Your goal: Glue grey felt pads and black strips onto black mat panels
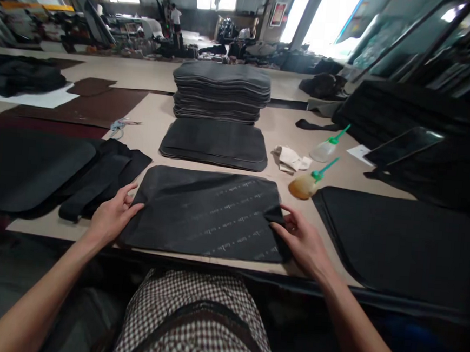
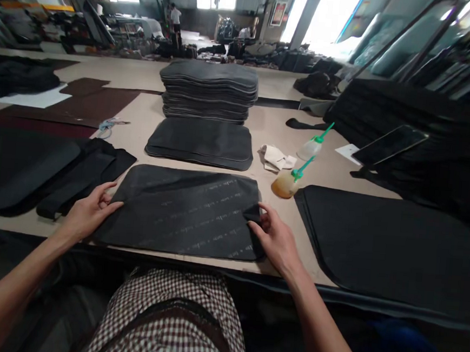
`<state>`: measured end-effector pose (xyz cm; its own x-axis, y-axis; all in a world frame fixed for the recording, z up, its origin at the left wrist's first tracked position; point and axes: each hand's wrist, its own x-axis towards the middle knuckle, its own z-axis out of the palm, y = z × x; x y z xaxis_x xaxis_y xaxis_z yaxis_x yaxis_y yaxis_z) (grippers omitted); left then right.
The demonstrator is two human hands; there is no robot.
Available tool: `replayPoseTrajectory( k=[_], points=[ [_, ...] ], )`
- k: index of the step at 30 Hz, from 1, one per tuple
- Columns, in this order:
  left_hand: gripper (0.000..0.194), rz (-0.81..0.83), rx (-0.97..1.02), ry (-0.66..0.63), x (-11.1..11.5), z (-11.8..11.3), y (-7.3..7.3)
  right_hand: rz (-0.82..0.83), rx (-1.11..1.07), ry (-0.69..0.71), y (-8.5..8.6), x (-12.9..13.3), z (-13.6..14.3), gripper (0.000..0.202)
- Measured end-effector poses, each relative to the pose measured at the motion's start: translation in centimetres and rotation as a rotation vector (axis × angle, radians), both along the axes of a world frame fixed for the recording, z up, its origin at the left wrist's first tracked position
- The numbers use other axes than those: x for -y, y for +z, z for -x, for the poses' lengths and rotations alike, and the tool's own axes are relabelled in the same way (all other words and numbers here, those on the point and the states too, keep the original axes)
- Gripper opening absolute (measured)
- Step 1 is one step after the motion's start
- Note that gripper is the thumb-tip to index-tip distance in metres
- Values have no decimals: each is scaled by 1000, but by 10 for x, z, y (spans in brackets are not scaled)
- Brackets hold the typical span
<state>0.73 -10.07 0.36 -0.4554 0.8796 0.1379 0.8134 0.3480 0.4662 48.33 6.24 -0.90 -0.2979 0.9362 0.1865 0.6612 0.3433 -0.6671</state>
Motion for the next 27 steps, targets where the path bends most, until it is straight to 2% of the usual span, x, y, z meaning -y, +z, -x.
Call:
replayPoseTrajectory(
  k=[4, 13, 27],
  points=[
    [65, 28, -41, 16, 2, -5, -3, 32, 9, -35, 0, 0, 1, 61],
    [60, 82, -129, 37, 0, -13, 2, 22, 34, -47, -5, -1, -3, 62],
    [59, 45, -140, 1, -5, -15, 0, 37, 4, -36, -6, 2, -9, 64]
  ],
)
